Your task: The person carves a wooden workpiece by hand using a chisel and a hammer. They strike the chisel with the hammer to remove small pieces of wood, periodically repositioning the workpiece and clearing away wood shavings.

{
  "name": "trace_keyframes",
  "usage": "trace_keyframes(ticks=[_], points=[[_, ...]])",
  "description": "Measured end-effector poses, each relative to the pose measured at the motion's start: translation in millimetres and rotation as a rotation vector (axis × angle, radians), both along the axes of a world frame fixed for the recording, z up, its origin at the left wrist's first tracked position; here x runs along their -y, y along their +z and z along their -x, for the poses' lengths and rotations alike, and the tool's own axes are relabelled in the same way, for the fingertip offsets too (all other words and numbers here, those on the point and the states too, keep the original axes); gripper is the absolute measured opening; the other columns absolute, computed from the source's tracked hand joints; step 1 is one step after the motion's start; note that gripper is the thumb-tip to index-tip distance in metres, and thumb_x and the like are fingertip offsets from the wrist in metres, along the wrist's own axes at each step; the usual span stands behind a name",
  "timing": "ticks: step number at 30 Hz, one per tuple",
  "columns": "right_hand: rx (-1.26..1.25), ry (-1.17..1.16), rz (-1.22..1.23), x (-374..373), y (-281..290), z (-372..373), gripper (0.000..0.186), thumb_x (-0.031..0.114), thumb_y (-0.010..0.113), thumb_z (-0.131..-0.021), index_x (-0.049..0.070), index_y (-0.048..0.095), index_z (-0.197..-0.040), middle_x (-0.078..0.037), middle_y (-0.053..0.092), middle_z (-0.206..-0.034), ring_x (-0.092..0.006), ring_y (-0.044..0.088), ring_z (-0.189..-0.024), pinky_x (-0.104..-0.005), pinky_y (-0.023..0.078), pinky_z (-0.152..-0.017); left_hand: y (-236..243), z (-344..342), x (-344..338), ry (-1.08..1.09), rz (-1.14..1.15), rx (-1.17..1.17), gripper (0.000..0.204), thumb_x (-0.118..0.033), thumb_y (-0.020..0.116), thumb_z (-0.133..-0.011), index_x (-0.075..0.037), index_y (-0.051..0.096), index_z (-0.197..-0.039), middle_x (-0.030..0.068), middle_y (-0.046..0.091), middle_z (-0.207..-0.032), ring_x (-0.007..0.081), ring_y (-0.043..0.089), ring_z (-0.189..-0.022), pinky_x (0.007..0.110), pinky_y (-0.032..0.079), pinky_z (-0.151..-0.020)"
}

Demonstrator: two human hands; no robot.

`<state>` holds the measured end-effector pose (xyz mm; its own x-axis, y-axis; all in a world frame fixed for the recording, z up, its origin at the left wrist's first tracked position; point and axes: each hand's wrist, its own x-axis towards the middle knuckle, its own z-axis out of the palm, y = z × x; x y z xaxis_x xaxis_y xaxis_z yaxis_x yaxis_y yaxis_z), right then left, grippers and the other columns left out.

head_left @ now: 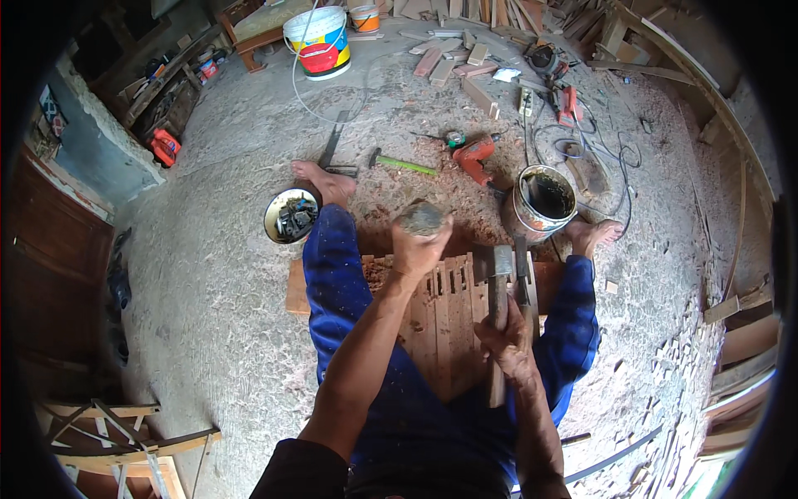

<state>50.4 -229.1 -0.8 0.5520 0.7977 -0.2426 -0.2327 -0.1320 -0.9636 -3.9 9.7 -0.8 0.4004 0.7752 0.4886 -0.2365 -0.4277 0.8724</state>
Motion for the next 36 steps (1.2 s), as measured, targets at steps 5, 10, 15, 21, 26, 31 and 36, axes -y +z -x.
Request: trace_keyframes(ticks=[5, 10, 15, 21, 26, 31, 36], points=[[0.623, 0.135, 0.203, 6.0, 66.6, -13.0, 0.066, 0.005, 0.070, -0.085, 0.002, 0.041, -0.144, -0.021, 0.068, -0.103, -0.0349, 0.069, -0.094, -0.0418, 0.054, -0.083, -4.4, -3.7, 2.4, -0.018, 0.048, -0.016, 0.009, 0.000, 0.074, -0.078, -0.001, 0.066, -0.078, 0.0040, 0.068, -0.072, 0.0135, 0.063, -0.063, 0.032, 0.050, -0.061], [0.845, 0.214, 0.171, -9.1, 110.8, -16.2, 0.071, 0.004, 0.066, -0.085, 0.007, 0.034, -0.149, -0.032, 0.064, -0.115, -0.0490, 0.063, -0.106, -0.0491, 0.052, -0.089, -2.8, -7.7, 3.5, -0.076, -0.118, -0.049, 0.009, 0.000, 0.073, -0.077, -0.001, 0.066, -0.082, 0.0052, 0.070, -0.078, 0.0130, 0.066, -0.071, 0.031, 0.052, -0.066], [1.048, 0.215, 0.154, -25.5, 155.6, -6.6, 0.073, 0.000, 0.062, -0.084, 0.006, 0.034, -0.151, -0.027, 0.067, -0.106, -0.0418, 0.068, -0.099, -0.0431, 0.052, -0.085, -7.7, -3.4, 9.6, -0.015, -0.053, 0.003, 0.018, -0.001, 0.076, -0.078, 0.000, 0.069, -0.095, 0.0074, 0.073, -0.091, 0.0143, 0.068, -0.083, 0.031, 0.054, -0.076], [1.137, 0.156, -0.052, -39.3, 185.2, -0.8, 0.078, -0.007, 0.058, -0.079, 0.006, 0.031, -0.152, -0.030, 0.064, -0.118, -0.0450, 0.067, -0.100, -0.0457, 0.053, -0.089, -16.0, -4.0, 12.3, -0.176, 0.110, 0.154, 0.022, 0.000, 0.075, -0.080, 0.001, 0.069, -0.101, 0.0073, 0.074, -0.096, 0.0152, 0.069, -0.087, 0.031, 0.055, -0.080], [1.332, 0.351, 0.286, -49.2, 167.9, -3.0, 0.085, -0.004, 0.059, -0.078, 0.005, 0.024, -0.155, -0.030, 0.063, -0.119, -0.0422, 0.069, -0.091, -0.0483, 0.055, -0.086, -31.0, 0.2, 3.7, -0.249, 0.227, 0.271, 0.031, 0.002, 0.075, -0.079, 0.001, 0.066, -0.109, 0.0069, 0.071, -0.102, 0.0143, 0.066, -0.093, 0.030, 0.053, -0.083], [1.462, 0.461, 0.456, -56.6, 115.5, -12.8, 0.088, 0.005, 0.063, -0.079, 0.005, 0.020, -0.156, -0.026, 0.063, -0.107, -0.0402, 0.068, -0.081, -0.0481, 0.055, -0.078, -9.2, 1.1, 11.9, -0.192, 0.057, -0.011, 0.037, 0.006, 0.072, -0.078, 0.001, 0.063, -0.113, 0.0071, 0.069, -0.106, 0.0161, 0.065, -0.095, 0.031, 0.053, -0.085], [1.277, 0.432, 0.240, -49.1, 117.4, -11.8, 0.090, 0.000, 0.064, -0.075, 0.006, 0.022, -0.155, -0.026, 0.063, -0.104, -0.0414, 0.067, -0.083, -0.0501, 0.055, -0.078, -58.5, -12.5, -30.2, -0.330, 0.371, 0.312, 0.033, 0.004, 0.072, -0.079, 0.000, 0.065, -0.110, 0.0073, 0.070, -0.103, 0.0151, 0.066, -0.095, 0.032, 0.054, -0.083]])
